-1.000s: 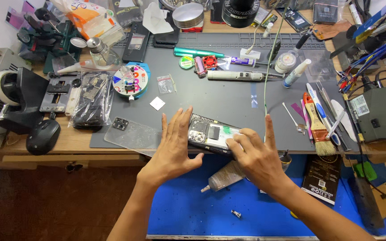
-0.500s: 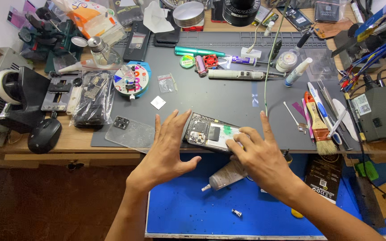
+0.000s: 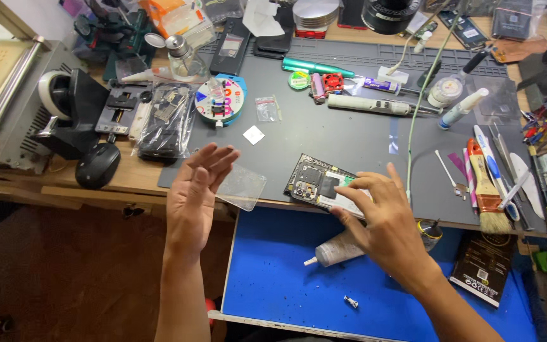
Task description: The person holds a smartphone, rotates it to show the back, and then places it on the workbench. They pick up a small white cloth and wipe the back of the phone thoroughly. The person then picks up the phone again and continues wiping it with the cloth.
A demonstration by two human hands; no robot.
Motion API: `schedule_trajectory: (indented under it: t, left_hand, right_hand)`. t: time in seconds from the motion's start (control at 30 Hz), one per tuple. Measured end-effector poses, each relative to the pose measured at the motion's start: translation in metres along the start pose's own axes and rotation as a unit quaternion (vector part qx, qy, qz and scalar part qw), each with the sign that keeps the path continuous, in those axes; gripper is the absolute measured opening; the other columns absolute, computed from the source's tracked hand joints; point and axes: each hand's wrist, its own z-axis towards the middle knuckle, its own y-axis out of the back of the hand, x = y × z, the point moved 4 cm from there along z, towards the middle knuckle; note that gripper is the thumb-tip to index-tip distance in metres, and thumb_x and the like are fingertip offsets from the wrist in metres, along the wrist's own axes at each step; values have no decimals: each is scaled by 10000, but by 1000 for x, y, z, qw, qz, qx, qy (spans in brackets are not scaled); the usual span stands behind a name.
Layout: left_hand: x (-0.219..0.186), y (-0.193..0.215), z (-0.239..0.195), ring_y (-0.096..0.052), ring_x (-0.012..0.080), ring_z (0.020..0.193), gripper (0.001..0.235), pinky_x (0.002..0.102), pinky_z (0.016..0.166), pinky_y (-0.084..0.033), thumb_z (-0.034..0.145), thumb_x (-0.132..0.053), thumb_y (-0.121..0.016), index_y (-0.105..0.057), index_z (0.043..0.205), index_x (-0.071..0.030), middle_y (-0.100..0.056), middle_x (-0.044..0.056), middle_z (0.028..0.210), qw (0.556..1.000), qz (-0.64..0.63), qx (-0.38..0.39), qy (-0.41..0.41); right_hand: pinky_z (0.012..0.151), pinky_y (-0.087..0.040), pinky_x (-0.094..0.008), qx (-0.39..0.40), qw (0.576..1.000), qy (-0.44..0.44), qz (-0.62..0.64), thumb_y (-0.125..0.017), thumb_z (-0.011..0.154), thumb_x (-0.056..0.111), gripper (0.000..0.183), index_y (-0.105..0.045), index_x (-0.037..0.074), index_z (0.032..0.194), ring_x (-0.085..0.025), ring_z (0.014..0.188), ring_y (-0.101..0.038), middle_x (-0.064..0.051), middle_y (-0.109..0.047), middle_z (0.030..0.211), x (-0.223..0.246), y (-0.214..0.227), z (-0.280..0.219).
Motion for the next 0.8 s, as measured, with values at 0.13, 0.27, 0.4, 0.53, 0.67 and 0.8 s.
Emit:
schedule_trajectory:
  t: [0.13,0.27,0.4,0.53,0.67,0.8]
  left_hand:
    - [2,43,-7,-663,350,1298,418,444,1149,-510,1108,-310,-458,-523,1418,-37,-665,212,1364,986,-71,-145,-38]
    - [-2,73,-25,-753,276,1093,273,348,1001,-603,1109,-257,-486,-590,1301,-95,-736,154,1218,955,-104,-274,-54]
    - [1,92,-36,-763,250,1035,235,317,939,-612,1098,-232,-508,-611,1266,-105,-755,149,1184,949,-103,-294,-57]
    - [3,105,-44,-746,234,1043,220,313,956,-588,1087,-196,-523,-591,1271,-97,-742,144,1189,942,-78,-324,-50]
    - [-1,99,-44,-744,209,1074,225,308,989,-576,1063,-204,-547,-595,1261,-107,-740,117,1185,929,-75,-358,-64]
    - [5,92,-46,-695,235,1217,309,345,1097,-531,1049,-284,-574,-574,1310,-118,-703,118,1285,919,-72,-375,-94]
  right_hand:
    - [1260,-304,-512,30,995,13,90,-815,856,453,620,-649,174,1385,-248,1270,-607,-36,-691,1174,55,-22,26]
    - [1269,-228,-562,75,993,28,81,-848,788,528,977,-471,33,1542,-332,1324,-540,-155,-662,1227,93,-67,53]
    - [1262,-89,-687,130,990,29,37,-891,689,570,1171,-390,4,1583,-411,1369,-465,-199,-616,1240,102,-108,72]
    - [1236,-50,-722,162,986,29,0,-907,680,430,1128,-380,-34,1563,-412,1306,-466,-193,-583,1161,101,-118,75]
    - [1247,-39,-713,162,986,18,17,-907,665,422,1118,-401,-68,1533,-411,1287,-489,-202,-591,1149,102,-107,72]
    - [1271,-90,-653,140,988,-1,61,-886,719,405,1055,-412,-45,1548,-379,1308,-479,-184,-588,1203,102,-43,54]
